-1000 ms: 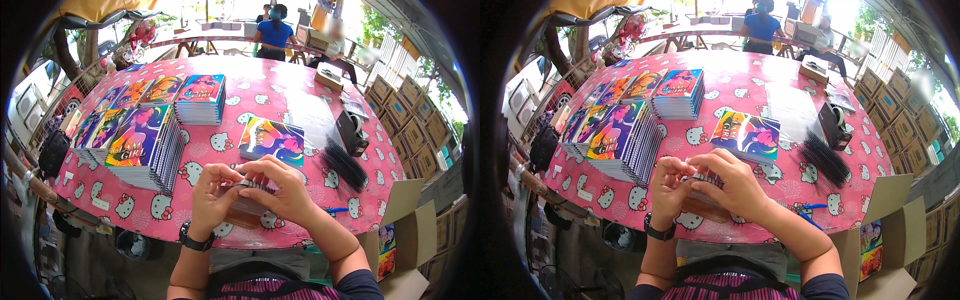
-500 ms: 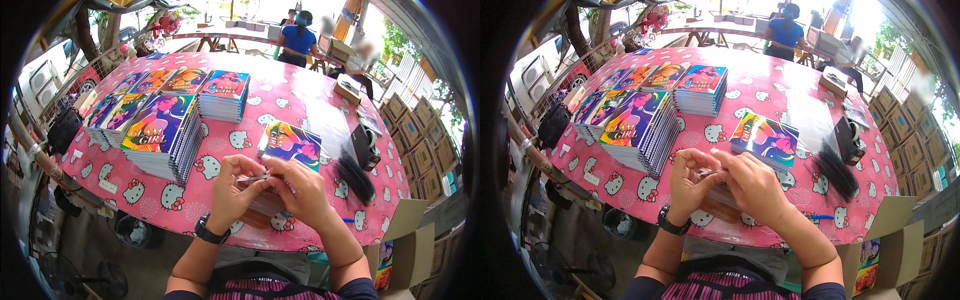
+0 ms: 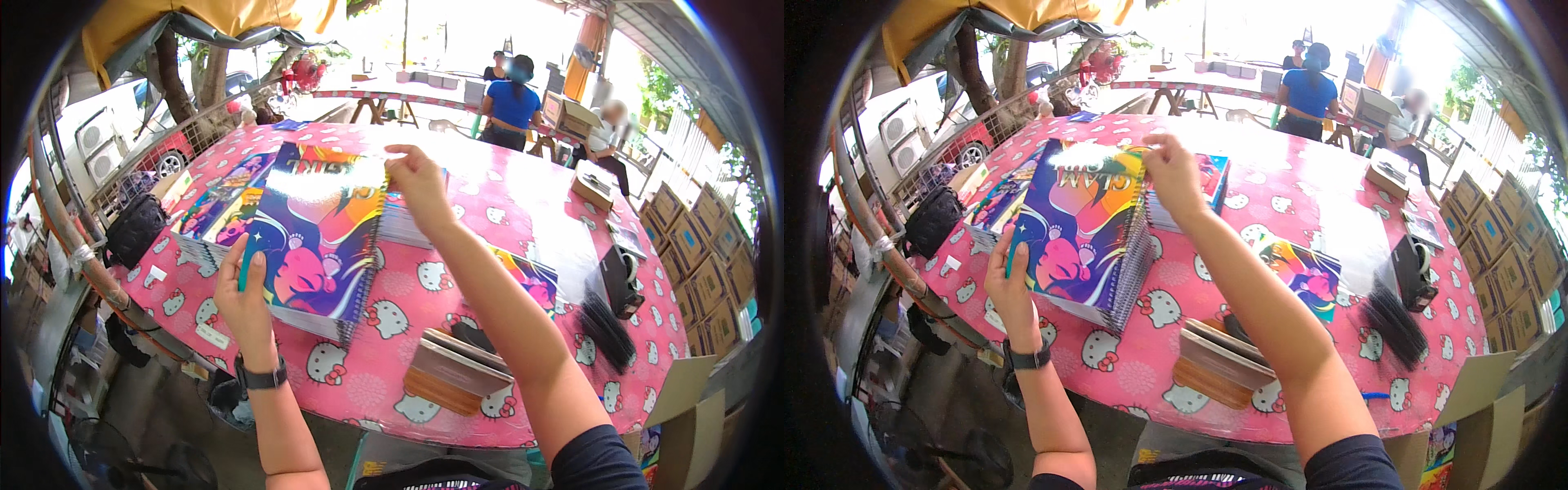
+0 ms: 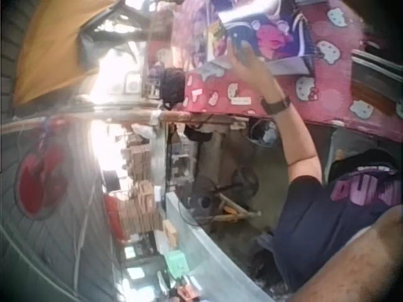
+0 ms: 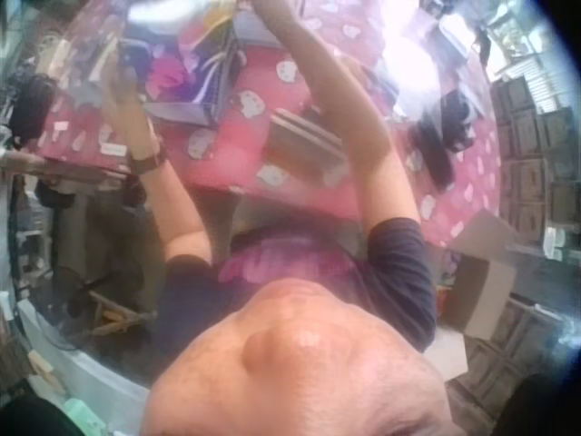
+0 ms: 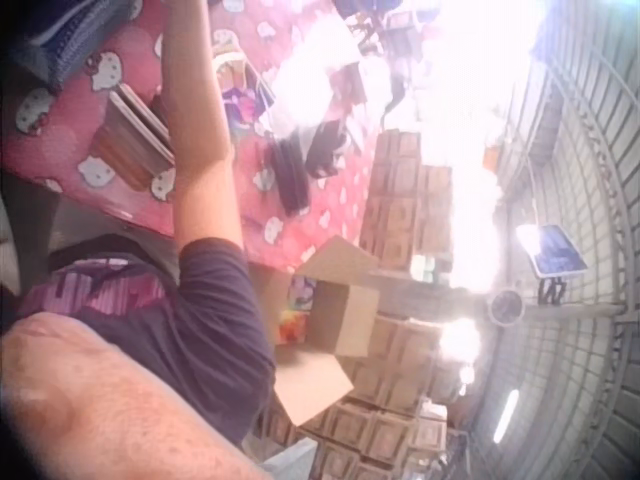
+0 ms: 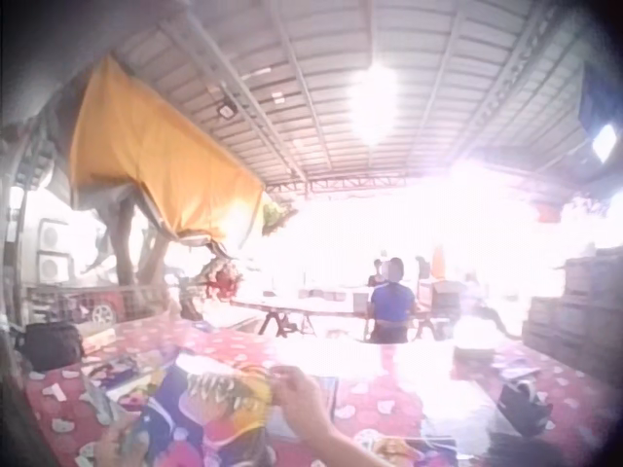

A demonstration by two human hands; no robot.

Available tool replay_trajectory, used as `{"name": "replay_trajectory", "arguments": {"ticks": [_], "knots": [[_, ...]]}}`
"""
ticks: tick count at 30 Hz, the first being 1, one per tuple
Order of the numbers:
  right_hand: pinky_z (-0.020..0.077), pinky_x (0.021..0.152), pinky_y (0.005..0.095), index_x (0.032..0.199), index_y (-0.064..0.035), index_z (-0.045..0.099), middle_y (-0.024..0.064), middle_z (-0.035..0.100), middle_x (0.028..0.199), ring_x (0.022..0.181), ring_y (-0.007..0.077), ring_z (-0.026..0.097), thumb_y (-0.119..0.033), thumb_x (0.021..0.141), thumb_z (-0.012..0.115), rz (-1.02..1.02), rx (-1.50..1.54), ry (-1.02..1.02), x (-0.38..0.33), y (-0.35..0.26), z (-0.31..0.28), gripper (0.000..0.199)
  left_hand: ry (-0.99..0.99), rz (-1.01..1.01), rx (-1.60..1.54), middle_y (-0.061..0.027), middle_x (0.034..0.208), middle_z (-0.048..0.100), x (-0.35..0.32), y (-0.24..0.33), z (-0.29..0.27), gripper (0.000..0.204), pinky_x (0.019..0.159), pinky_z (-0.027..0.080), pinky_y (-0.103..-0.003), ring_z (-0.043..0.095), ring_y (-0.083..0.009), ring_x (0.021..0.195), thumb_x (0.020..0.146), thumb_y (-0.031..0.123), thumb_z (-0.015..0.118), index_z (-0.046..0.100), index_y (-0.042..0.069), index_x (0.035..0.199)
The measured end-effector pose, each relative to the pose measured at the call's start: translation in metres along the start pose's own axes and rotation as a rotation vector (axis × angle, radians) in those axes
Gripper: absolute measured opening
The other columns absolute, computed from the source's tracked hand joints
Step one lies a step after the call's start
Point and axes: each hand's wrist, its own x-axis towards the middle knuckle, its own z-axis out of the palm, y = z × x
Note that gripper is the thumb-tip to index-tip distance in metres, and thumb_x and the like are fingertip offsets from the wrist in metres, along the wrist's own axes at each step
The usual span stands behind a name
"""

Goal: The person is assembling spiral notebooks by threading plastic coils through pre-punched holes in the notebook covers and pages, then using blue-handled pliers to crimp the ends of the spirals.

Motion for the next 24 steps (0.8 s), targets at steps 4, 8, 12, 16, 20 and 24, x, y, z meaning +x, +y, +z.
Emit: {"name": "replay_trajectory", "arguments": {"ticks": [4,8,12,16,20,24], "knots": [[0.0464,0.068,0.0261,0.103,-0.0002,0.061,0.0025,0.060,0.082,0.075,0.0108,0.056,-0.009,0.085,0.057,-0.014,-0.439,-0.048,0.007,0.078,0.043,0.020,-0.066,0.245,0.841,-0.0006,0.096,0.061,0.041,-0.060,-0.056,0.034,0.083,0.042,-0.028,0.053,-0.0115,0.090,0.081,0.021,0.073,0.065,0.002,0.108],[0.0444,0.074,0.0257,0.098,-0.0015,0.064,0.0048,0.063,0.087,0.081,0.0119,0.057,-0.009,0.080,0.059,0.090,0.002,-0.066,0.002,0.125,0.050,0.020,-0.017,0.016,0.206,-0.0086,0.114,0.063,0.041,-0.100,-0.058,0.040,0.087,0.041,-0.033,0.055,-0.0157,0.097,0.089,0.035,0.060,0.067,-0.002,0.104],[0.0455,0.073,0.0227,0.098,0.0001,0.063,0.0030,0.062,0.087,0.078,0.0093,0.056,-0.008,0.087,0.051,0.174,0.211,-0.052,-0.007,0.139,0.057,0.018,0.089,-0.051,0.092,-0.0116,0.107,0.066,0.030,-0.108,-0.047,0.050,0.088,0.041,-0.030,0.058,-0.0153,0.094,0.098,0.037,0.042,0.066,-0.006,0.105],[0.0466,0.074,0.0227,0.098,0.0015,0.064,0.0044,0.063,0.089,0.080,0.0088,0.058,-0.008,0.089,0.046,0.190,0.286,0.007,-0.008,0.145,0.060,0.022,0.203,-0.034,0.050,-0.0113,0.095,0.067,0.025,-0.106,-0.033,0.056,0.078,0.047,-0.024,0.060,-0.0135,0.082,0.100,0.039,0.036,0.065,-0.008,0.102],[0.0418,0.091,0.0270,0.121,0.0012,0.053,0.0100,0.058,0.113,0.104,0.0154,0.054,-0.026,0.097,0.045,0.162,0.167,-0.112,-0.001,0.142,0.041,0.037,0.170,-0.025,0.075,-0.0128,0.099,0.066,0.027,-0.112,-0.031,0.056,0.078,0.050,-0.024,0.061,-0.0148,0.083,0.101,0.039,0.032,0.062,-0.009,0.109],[0.0336,0.103,0.0321,0.133,-0.0027,0.044,0.0147,0.050,0.131,0.126,0.0242,0.042,-0.040,0.096,0.047,0.095,-0.230,-0.219,-0.018,0.097,0.015,0.053,0.160,0.139,0.150,-0.0171,0.126,0.055,0.028,-0.103,-0.049,0.051,0.095,0.042,-0.032,0.052,-0.0190,0.115,0.101,0.033,0.028,0.043,-0.005,0.132]]}}
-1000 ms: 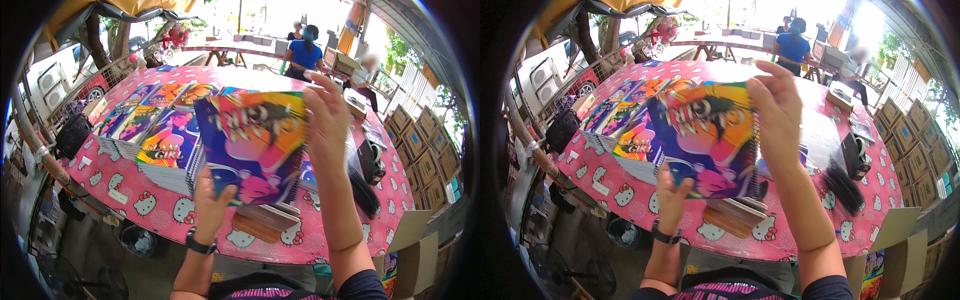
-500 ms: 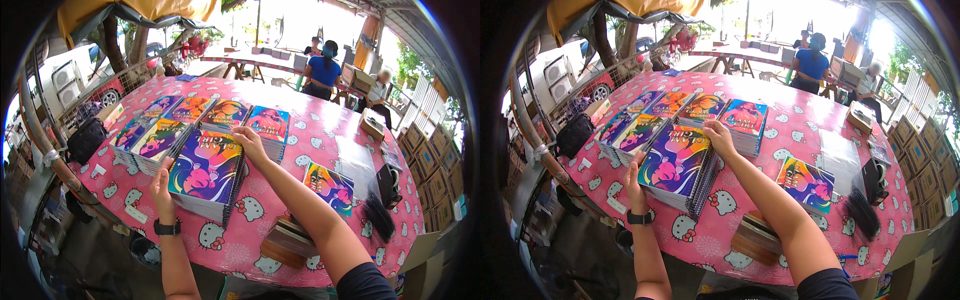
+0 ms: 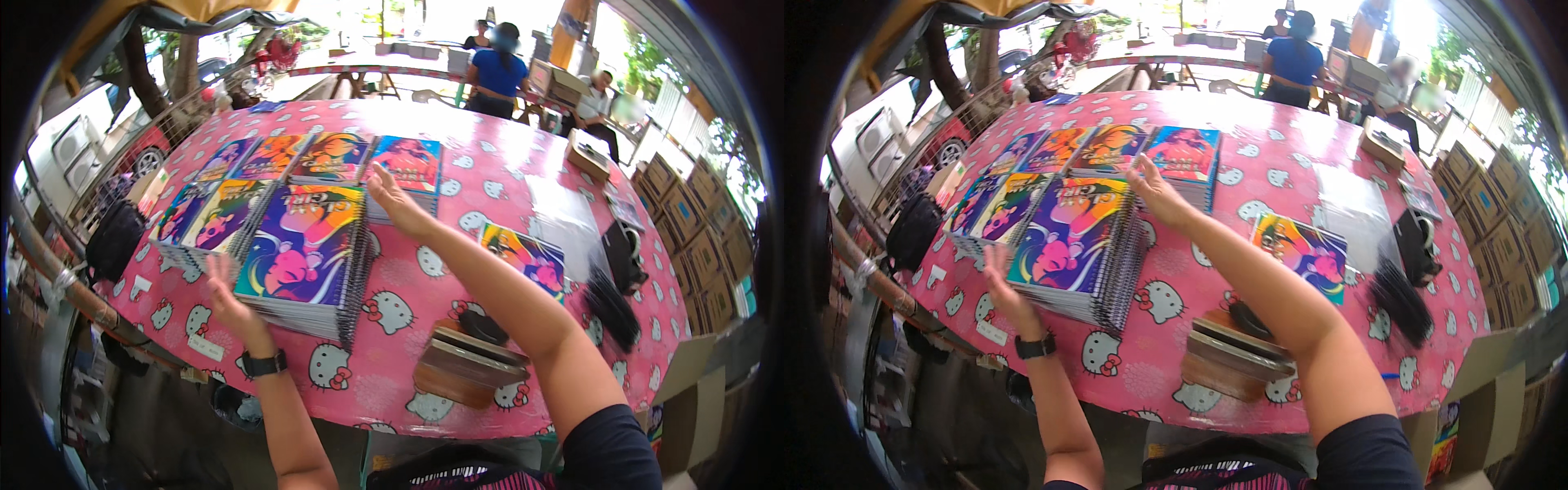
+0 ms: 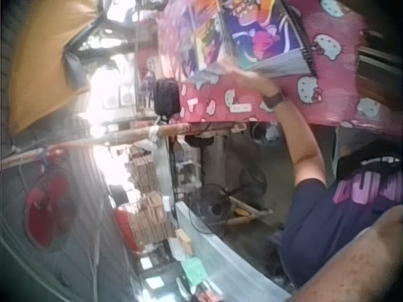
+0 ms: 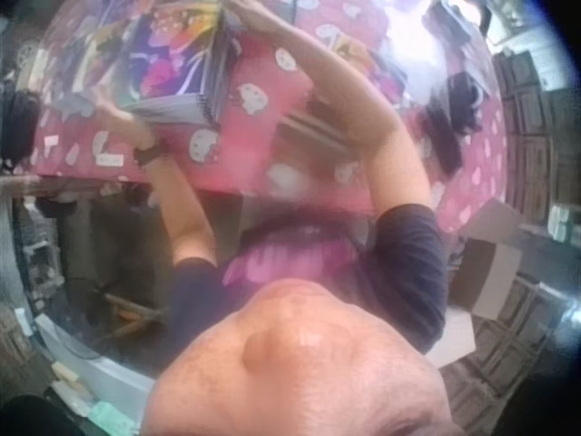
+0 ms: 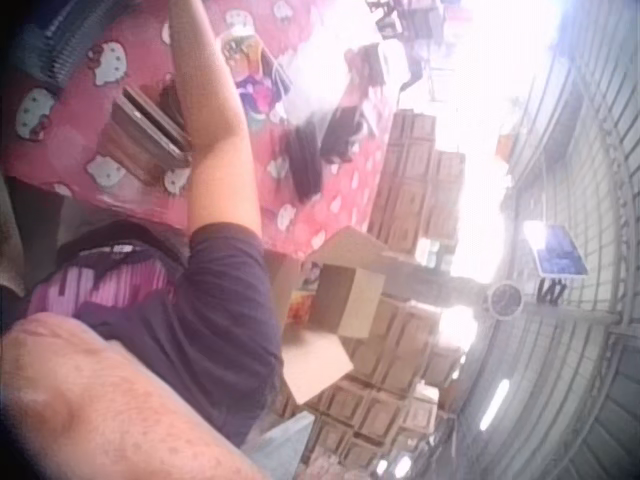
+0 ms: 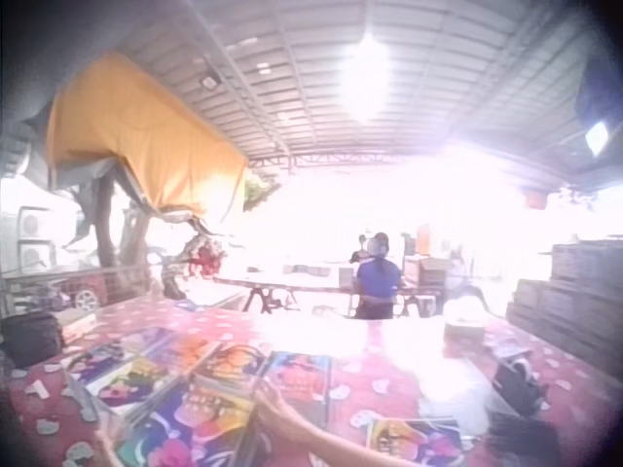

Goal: The person is assembling spiral notebooks by threading plastic coils through pre-punched holes in the notebook covers and pages, then using blue-handled pliers to crimp the ends of the spirals.

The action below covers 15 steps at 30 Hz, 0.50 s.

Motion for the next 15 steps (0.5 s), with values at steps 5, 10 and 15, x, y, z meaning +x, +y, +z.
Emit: {"name": "replay_trajectory", "arguments": {"ticks": [5,10,15], "knots": [[0.0491,0.071,0.0306,0.102,-0.0002,0.065,0.0090,0.067,0.090,0.079,0.0147,0.062,-0.020,0.085,0.064,0.162,-0.381,0.084,-0.099,-0.024,-0.178,0.026,0.129,0.192,0.093,-0.0183,0.131,0.048,-0.052,0.058,-0.008,0.042,0.098,0.036,-0.038,0.046,-0.0235,0.119,0.098,0.025,0.035,0.042,-0.002,0.129],[0.0504,0.073,0.0367,0.104,0.0040,0.059,0.0172,0.066,0.088,0.080,0.0290,0.065,-0.041,0.068,0.080,0.599,-0.981,0.482,-0.231,0.037,-0.255,0.062,-0.032,0.437,-0.015,-0.0172,0.123,0.047,-0.124,0.095,0.010,0.035,0.093,0.039,-0.038,0.048,-0.0249,0.108,0.092,0.018,0.047,0.044,0.003,0.123],[0.0493,0.079,0.0349,0.099,0.0080,0.059,0.0225,0.065,0.097,0.087,0.0325,0.064,-0.025,0.068,0.083,0.773,-0.352,0.482,-0.271,0.044,-0.271,0.051,-0.235,0.443,-0.157,-0.0141,0.115,0.049,-0.163,0.121,0.046,0.033,0.090,0.041,-0.038,0.048,-0.0251,0.104,0.083,0.011,0.057,0.047,0.004,0.114]]}}
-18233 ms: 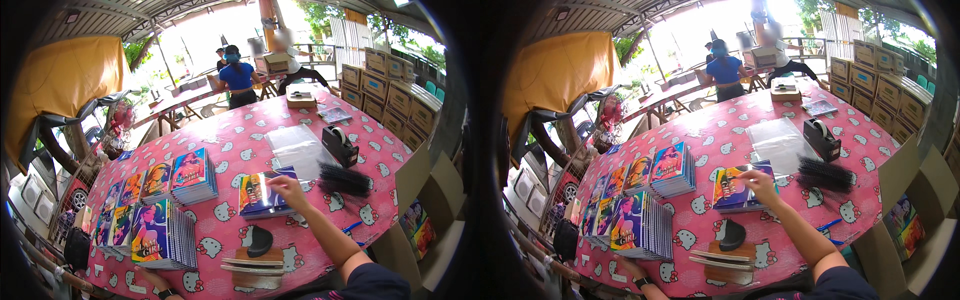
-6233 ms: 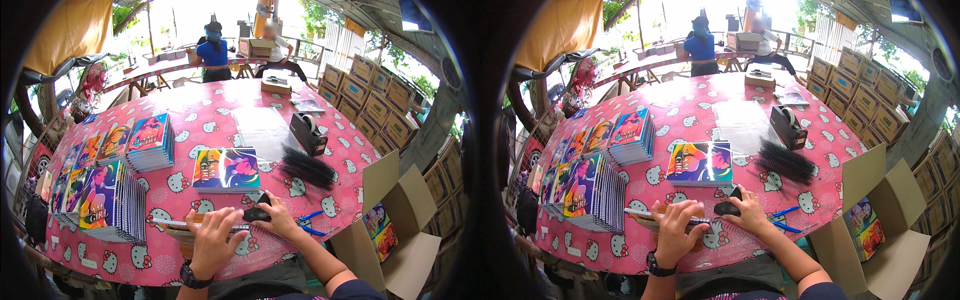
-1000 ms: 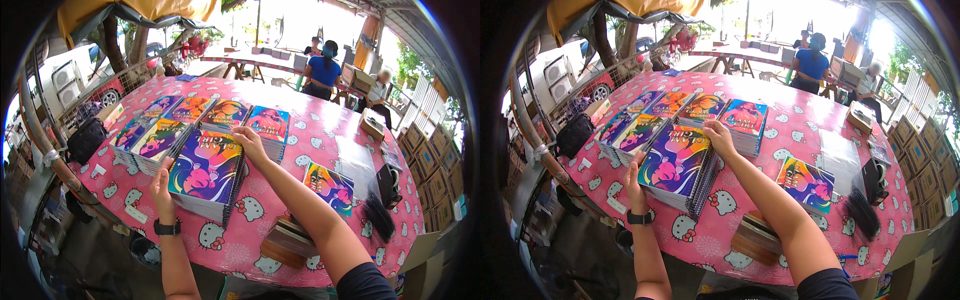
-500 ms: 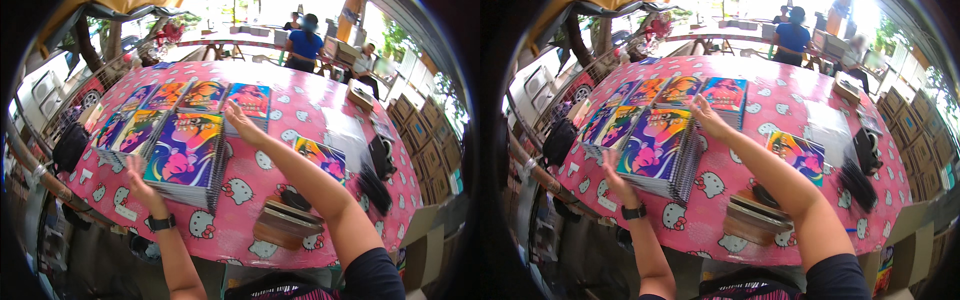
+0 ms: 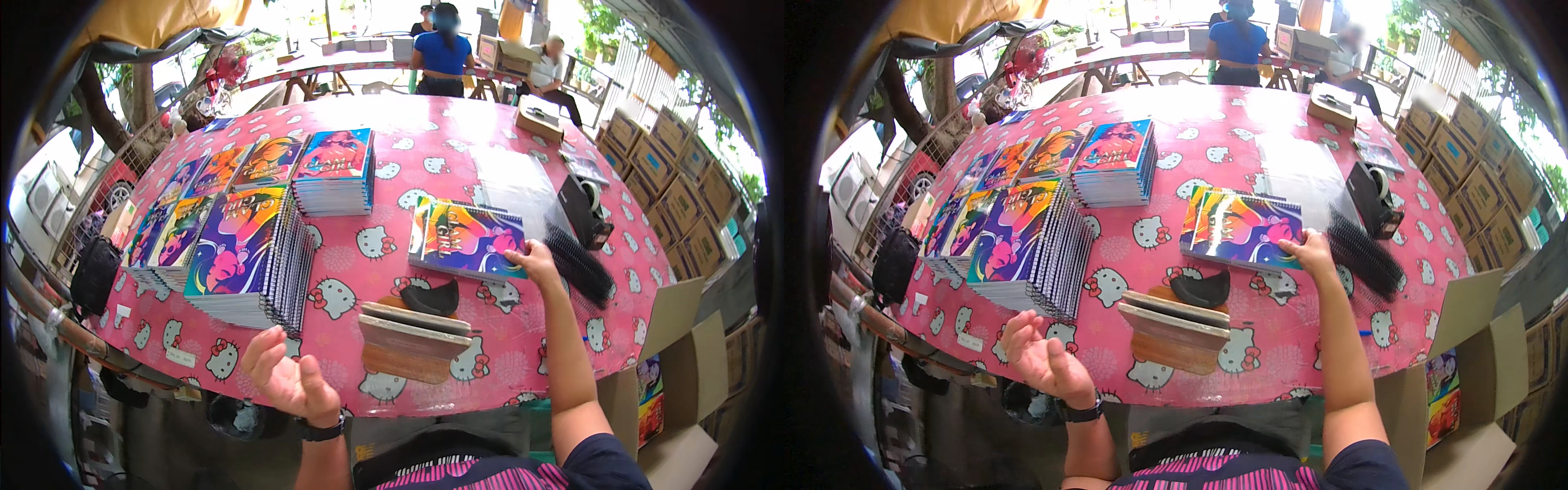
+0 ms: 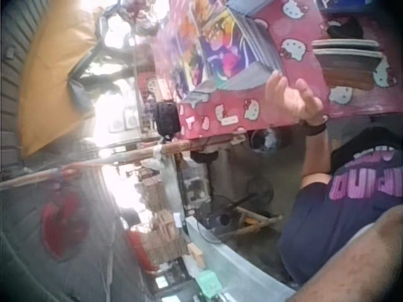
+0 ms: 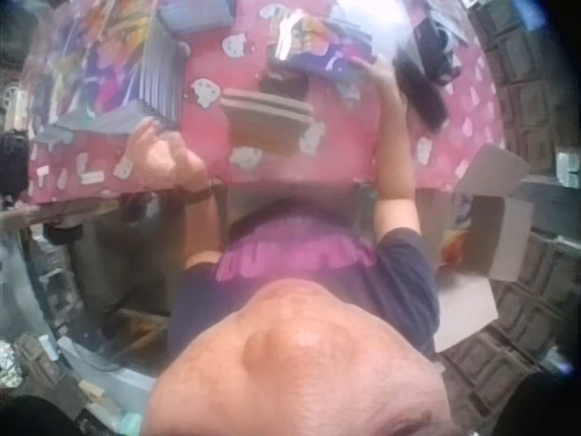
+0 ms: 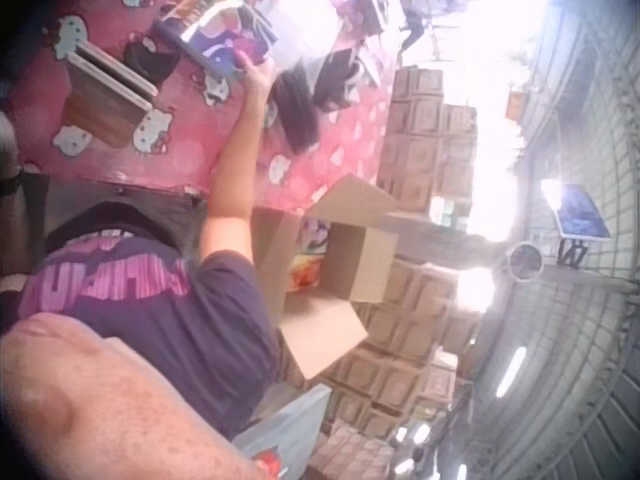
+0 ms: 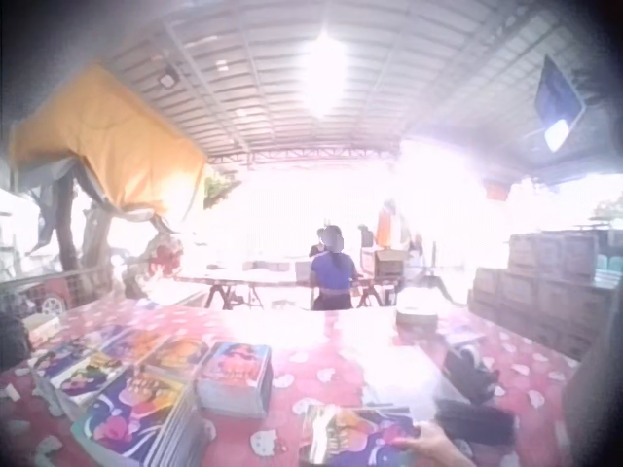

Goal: The person is assembling spiral notebooks by threading plastic coils through pre-punched holes in the notebook covers and pages, then using blue-handled pliers to crimp the ends of the spirals.

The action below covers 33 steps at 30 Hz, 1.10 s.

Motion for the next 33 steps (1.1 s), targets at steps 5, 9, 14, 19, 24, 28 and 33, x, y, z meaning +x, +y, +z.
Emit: {"name": "replay_trajectory", "arguments": {"ticks": [5,9,14,19,24,28,33], "knots": [[0.0480,0.074,0.0313,0.100,0.0017,0.052,0.0123,0.063,0.088,0.080,0.0210,0.061,-0.006,0.070,0.077,-0.444,0.102,0.308,-0.037,-0.019,-0.024,0.039,-0.271,-0.094,0.076,-0.0113,0.120,0.048,0.005,0.018,0.027,0.039,0.091,0.038,-0.034,0.046,-0.0203,0.108,0.083,0.010,0.058,0.047,0.003,0.120],[0.0478,0.073,0.0271,0.097,-0.0043,0.048,0.0061,0.059,0.095,0.084,0.0124,0.057,0.000,0.074,0.073,-0.691,0.389,0.304,-0.120,-0.074,0.001,0.035,-0.331,-0.379,0.036,-0.0064,0.117,0.053,0.008,0.016,0.066,0.040,0.089,0.039,-0.030,0.048,-0.0140,0.107,0.086,0.012,0.062,0.049,0.001,0.121],[0.0494,0.072,0.0282,0.093,-0.0047,0.045,0.0098,0.057,0.094,0.085,0.0135,0.058,0.009,0.075,0.068,-0.907,0.681,0.045,-0.174,-0.082,0.040,0.032,-0.441,-0.722,-0.392,0.0011,0.086,0.055,0.001,-0.017,0.053,0.012,0.074,0.040,-0.021,0.049,-0.0054,0.081,0.089,0.008,0.061,0.054,0.003,0.098],[0.0482,0.069,0.0261,0.090,-0.0041,0.047,0.0095,0.059,0.089,0.080,0.0133,0.059,0.006,0.074,0.072,-0.783,0.519,0.016,-0.181,-0.064,0.054,0.031,-0.450,-0.751,-0.336,0.0021,0.083,0.055,-0.005,-0.026,0.033,0.013,0.071,0.040,-0.019,0.048,-0.0036,0.077,0.088,0.006,0.062,0.055,0.003,0.098],[0.0480,0.065,0.0261,0.095,-0.0028,0.053,0.0044,0.061,0.082,0.073,0.0106,0.058,-0.001,0.074,0.075,-0.710,0.397,-0.018,-0.186,-0.063,0.058,0.031,-0.452,-0.777,-0.339,0.0022,0.088,0.057,-0.007,-0.034,0.028,0.016,0.074,0.039,-0.018,0.049,-0.0038,0.082,0.089,0.007,0.061,0.056,0.002,0.104],[0.0489,0.068,0.0284,0.099,-0.0029,0.054,0.0059,0.062,0.086,0.077,0.0114,0.059,-0.010,0.071,0.080,-0.690,0.255,-0.062,-0.186,-0.065,0.054,0.039,-0.585,-0.785,-0.330,-0.0013,0.096,0.057,-0.003,-0.046,0.019,0.028,0.076,0.041,-0.022,0.051,-0.0076,0.085,0.087,0.018,0.065,0.056,0.002,0.108],[0.0440,0.087,0.0298,0.115,-0.0035,0.047,0.0076,0.058,0.101,0.097,0.0140,0.056,-0.022,0.083,0.070,-0.659,0.883,-0.170,-0.187,-0.084,0.068,0.043,-0.385,-0.816,-0.593,-0.0092,0.106,0.059,-0.001,-0.035,0.030,0.052,0.094,0.038,-0.036,0.056,-0.0198,0.100,0.087,0.026,0.061,0.045,0.000,0.128]]}}
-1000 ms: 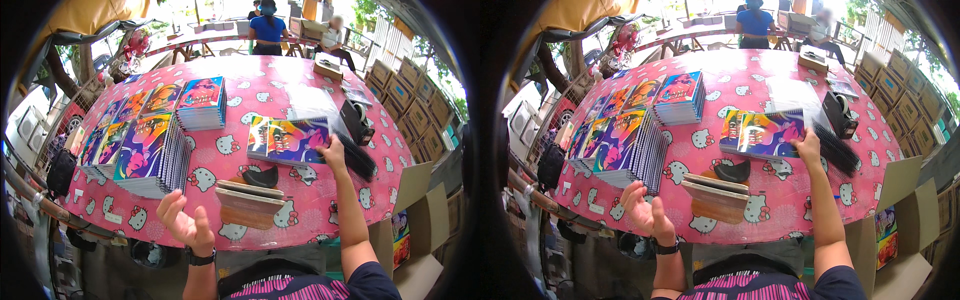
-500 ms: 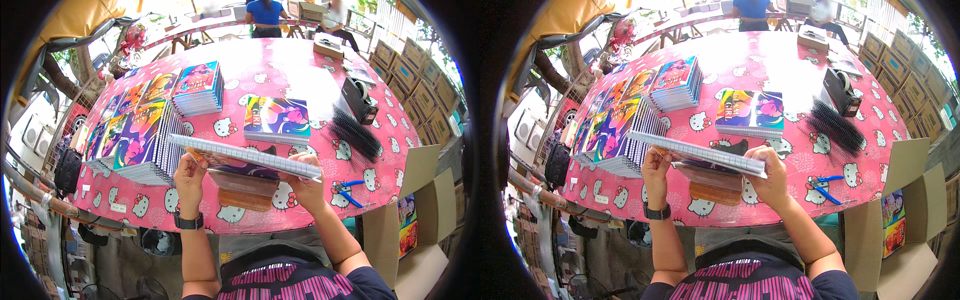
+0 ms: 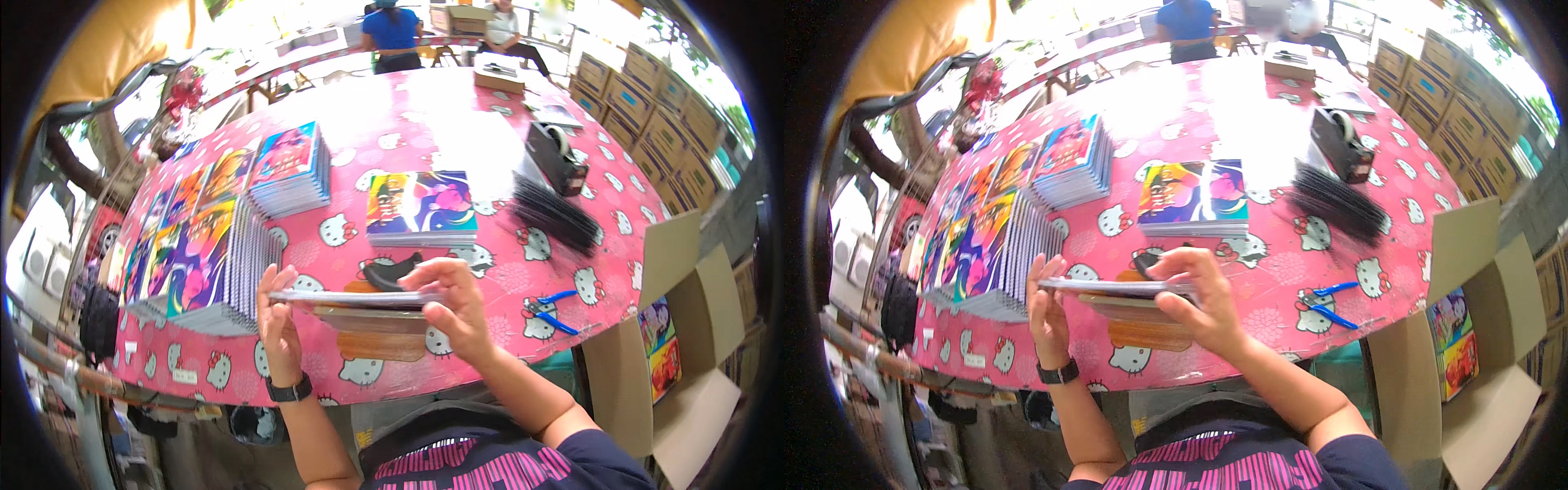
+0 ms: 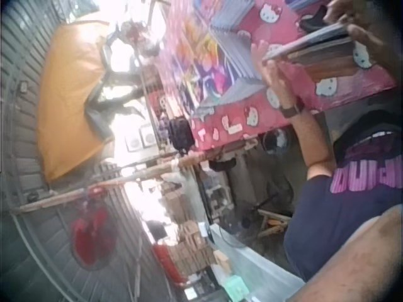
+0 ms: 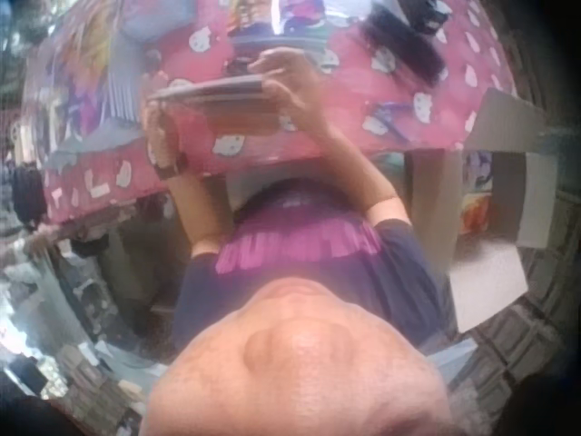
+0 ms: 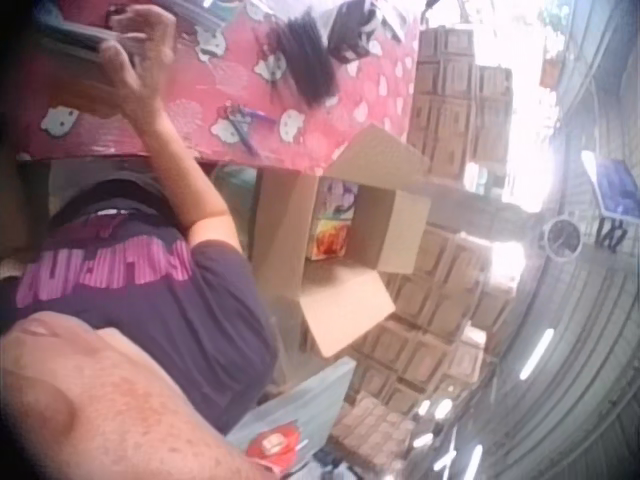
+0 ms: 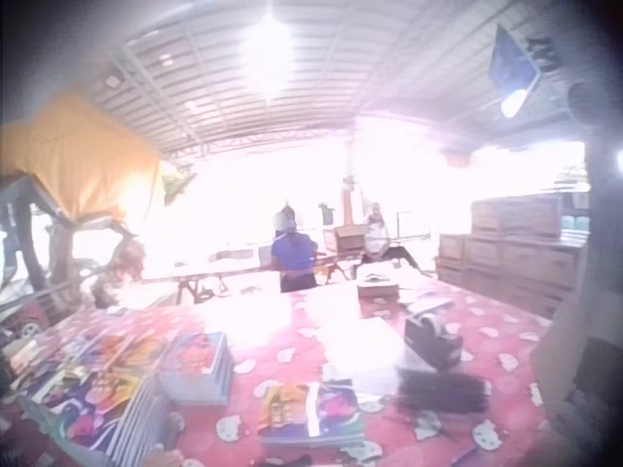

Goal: The person is assembling spiral notebooks by threading plastic coils through pre-punched holes in the notebook covers and pages, then using blue-handled pliers to crimp the ends of the spirals.

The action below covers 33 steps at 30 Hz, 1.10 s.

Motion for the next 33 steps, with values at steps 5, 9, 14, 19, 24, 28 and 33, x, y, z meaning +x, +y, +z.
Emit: {"name": "replay_trajectory", "arguments": {"ticks": [5,9,14,19,24,28,33], "knots": [[0.0467,0.076,0.0268,0.113,-0.0028,0.049,0.0064,0.062,0.091,0.083,0.0106,0.058,-0.007,0.092,0.051,0.058,-0.266,-0.023,0.000,0.004,0.016,0.022,0.220,-0.015,0.139,-0.0092,0.104,0.058,0.004,-0.021,0.005,0.044,0.088,0.042,-0.030,0.054,-0.0141,0.094,0.087,0.018,0.054,0.044,-0.001,0.126],[0.0491,0.069,0.0291,0.110,-0.0041,0.054,0.0044,0.065,0.090,0.077,0.0106,0.060,-0.009,0.091,0.054,0.238,-0.328,-0.009,0.013,-0.003,-0.026,0.020,0.281,-0.066,0.001,-0.0079,0.097,0.061,0.005,-0.021,0.010,0.031,0.086,0.042,-0.027,0.054,-0.0120,0.090,0.089,0.015,0.051,0.054,-0.001,0.115],[0.0486,0.075,0.0335,0.095,-0.0055,0.064,0.0097,0.066,0.086,0.085,0.0226,0.060,-0.010,0.076,0.068,0.076,-1.511,0.226,0.032,0.017,-0.202,0.020,0.191,-0.074,0.012,-0.0073,0.086,0.061,0.003,-0.021,0.030,0.028,0.070,0.044,-0.026,0.056,-0.0119,0.077,0.092,0.021,0.049,0.057,-0.001,0.107],[0.0458,0.076,0.0393,0.102,-0.0078,0.063,0.0099,0.063,0.088,0.091,0.0285,0.057,-0.013,0.081,0.062,0.156,-1.568,-0.028,0.031,0.026,-0.226,0.021,0.252,-0.054,0.014,-0.0112,0.106,0.059,0.005,-0.024,0.023,0.036,0.082,0.042,-0.028,0.054,-0.0151,0.095,0.093,0.023,0.047,0.053,0.000,0.120],[0.0455,0.069,0.0447,0.118,-0.0025,0.053,0.0213,0.055,0.083,0.081,0.0386,0.055,-0.011,0.095,0.043,-0.159,-1.423,0.226,0.056,-0.028,-0.186,0.026,0.243,0.529,0.945,-0.0121,0.132,0.049,-0.008,0.000,0.061,0.054,0.106,0.020,-0.051,0.039,-0.0251,0.127,0.091,0.036,0.048,0.045,0.002,0.132],[0.0474,0.071,0.0342,0.121,-0.0036,0.052,0.0164,0.059,0.089,0.079,0.0246,0.059,-0.014,0.096,0.045,0.233,-0.973,-0.179,0.045,-0.068,-0.121,0.028,-0.267,0.437,1.188,-0.0069,0.116,0.055,-0.035,0.014,0.113,0.062,0.105,-0.003,-0.062,0.047,-0.0245,0.117,0.079,0.044,0.064,0.050,0.008,0.128],[0.0468,0.072,0.0318,0.119,-0.0054,0.056,0.0138,0.061,0.091,0.080,0.0198,0.059,-0.012,0.092,0.053,0.366,-0.670,-0.351,0.023,-0.083,-0.070,0.028,-0.322,0.458,1.212,0.0002,0.083,0.056,-0.033,-0.002,0.126,0.035,0.105,0.008,-0.056,0.054,-0.0205,0.092,0.070,0.040,0.074,0.066,0.016,0.095]]}}
